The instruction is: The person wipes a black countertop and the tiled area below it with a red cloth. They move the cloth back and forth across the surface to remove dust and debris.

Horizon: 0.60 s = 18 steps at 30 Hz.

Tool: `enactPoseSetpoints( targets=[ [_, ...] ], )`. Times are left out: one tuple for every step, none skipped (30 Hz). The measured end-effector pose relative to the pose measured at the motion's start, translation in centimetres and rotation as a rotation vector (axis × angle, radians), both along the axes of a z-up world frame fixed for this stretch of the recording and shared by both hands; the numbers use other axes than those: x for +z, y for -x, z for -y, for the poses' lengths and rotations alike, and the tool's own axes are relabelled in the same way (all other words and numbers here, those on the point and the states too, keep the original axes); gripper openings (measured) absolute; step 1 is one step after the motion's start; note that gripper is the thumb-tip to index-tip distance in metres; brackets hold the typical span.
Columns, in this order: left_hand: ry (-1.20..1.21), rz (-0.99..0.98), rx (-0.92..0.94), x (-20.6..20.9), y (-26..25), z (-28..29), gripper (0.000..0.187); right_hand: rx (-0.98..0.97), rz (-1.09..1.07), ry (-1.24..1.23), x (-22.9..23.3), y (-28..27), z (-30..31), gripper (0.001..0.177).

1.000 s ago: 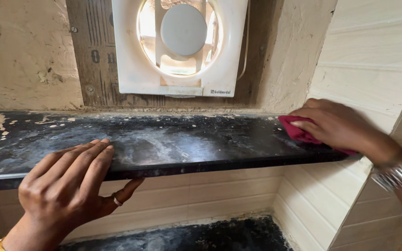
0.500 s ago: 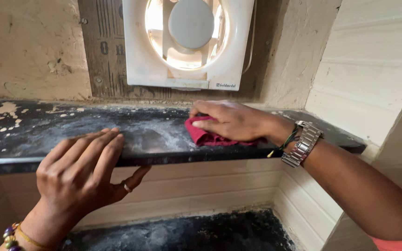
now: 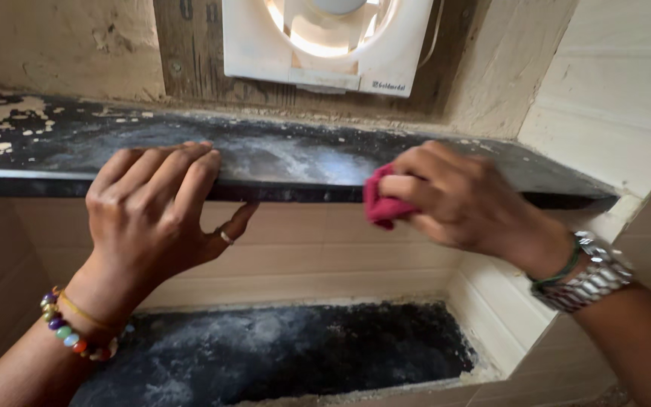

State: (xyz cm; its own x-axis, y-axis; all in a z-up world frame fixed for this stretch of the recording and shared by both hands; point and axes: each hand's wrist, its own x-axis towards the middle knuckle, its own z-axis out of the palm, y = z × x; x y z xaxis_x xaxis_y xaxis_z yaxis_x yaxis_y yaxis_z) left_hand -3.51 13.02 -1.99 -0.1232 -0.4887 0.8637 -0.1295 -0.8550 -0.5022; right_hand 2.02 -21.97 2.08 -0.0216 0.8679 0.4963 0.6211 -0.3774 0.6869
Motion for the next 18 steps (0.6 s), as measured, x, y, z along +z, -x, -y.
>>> enactPoseSetpoints(
  targets=[
    [-0.005,0.006,0.003,0.0,0.0,0.0,0.045,-0.06,0.026,-0.015,-0.4,0.0,1.5,0.048],
    [-0.009,0.013,0.006,0.0,-0.1,0.0,0.045,-0.12,0.052,-0.03,-0.8,0.0,3.0,0.047],
    [-0.014,0.017,0.008,0.0,-0.2,-0.1,0.046,-0.182,0.077,-0.043,-1.1,0.2,4.6,0.047],
    [-0.019,0.029,0.012,0.0,-0.2,-0.2,0.046,-0.212,0.07,-0.059,-1.2,0.4,6.1,0.047],
    [-0.024,0.041,0.017,-0.2,-0.2,-0.3,0.045,-0.242,0.063,-0.075,-1.2,0.6,7.3,0.048],
    [-0.029,0.053,0.021,-0.3,-0.3,-0.3,0.045,-0.273,0.056,-0.09,-1.5,0.7,8.1,0.048],
    [-0.03,0.059,0.019,-0.4,-0.4,-0.4,0.046,-0.295,0.065,-0.135,-1.9,1.3,8.8,0.049],
    [-0.03,0.065,0.017,-0.6,-0.5,-0.4,0.047,-0.319,0.073,-0.18,-2.2,2.0,9.4,0.049],
    [-0.034,0.073,0.016,-0.6,-0.5,-0.5,0.047,-0.341,0.083,-0.227,-2.6,2.7,9.6,0.049],
    [-0.036,0.073,0.006,-0.7,-0.6,-0.6,0.05,-0.325,0.119,-0.269,-3.2,2.9,9.1,0.046],
    [-0.037,0.076,-0.003,-0.8,-0.6,-0.5,0.052,-0.308,0.158,-0.311,-4.0,2.8,8.2,0.044],
    [-0.037,0.079,-0.012,-0.8,-0.6,-0.6,0.055,-0.291,0.198,-0.352,-4.6,2.8,7.2,0.041],
    [-0.037,0.063,-0.015,-0.9,-0.5,-0.7,0.055,-0.253,0.172,-0.314,-5.4,3.0,6.3,0.041],
    [-0.037,0.047,-0.019,-0.9,-0.5,-0.8,0.055,-0.213,0.147,-0.277,-6.3,3.2,5.3,0.041],
    [-0.037,0.03,-0.021,-1.3,-0.3,-0.8,0.055,-0.199,-0.011,-0.226,-7.3,3.1,4.2,0.037],
    [-0.028,-0.004,-0.016,-1.7,-0.1,-0.9,0.053,-0.183,-0.168,-0.174,-8.3,3.2,3.2,0.035],
    [-0.022,-0.033,-0.011,-1.9,0.2,-0.9,0.051,-0.202,-0.207,-0.155,-9.1,3.5,2.7,0.036],
    [-0.012,-0.081,0.001,-2.1,0.4,-0.9,0.052,-0.221,-0.246,-0.136,-9.8,3.9,2.4,0.037]
  ],
)
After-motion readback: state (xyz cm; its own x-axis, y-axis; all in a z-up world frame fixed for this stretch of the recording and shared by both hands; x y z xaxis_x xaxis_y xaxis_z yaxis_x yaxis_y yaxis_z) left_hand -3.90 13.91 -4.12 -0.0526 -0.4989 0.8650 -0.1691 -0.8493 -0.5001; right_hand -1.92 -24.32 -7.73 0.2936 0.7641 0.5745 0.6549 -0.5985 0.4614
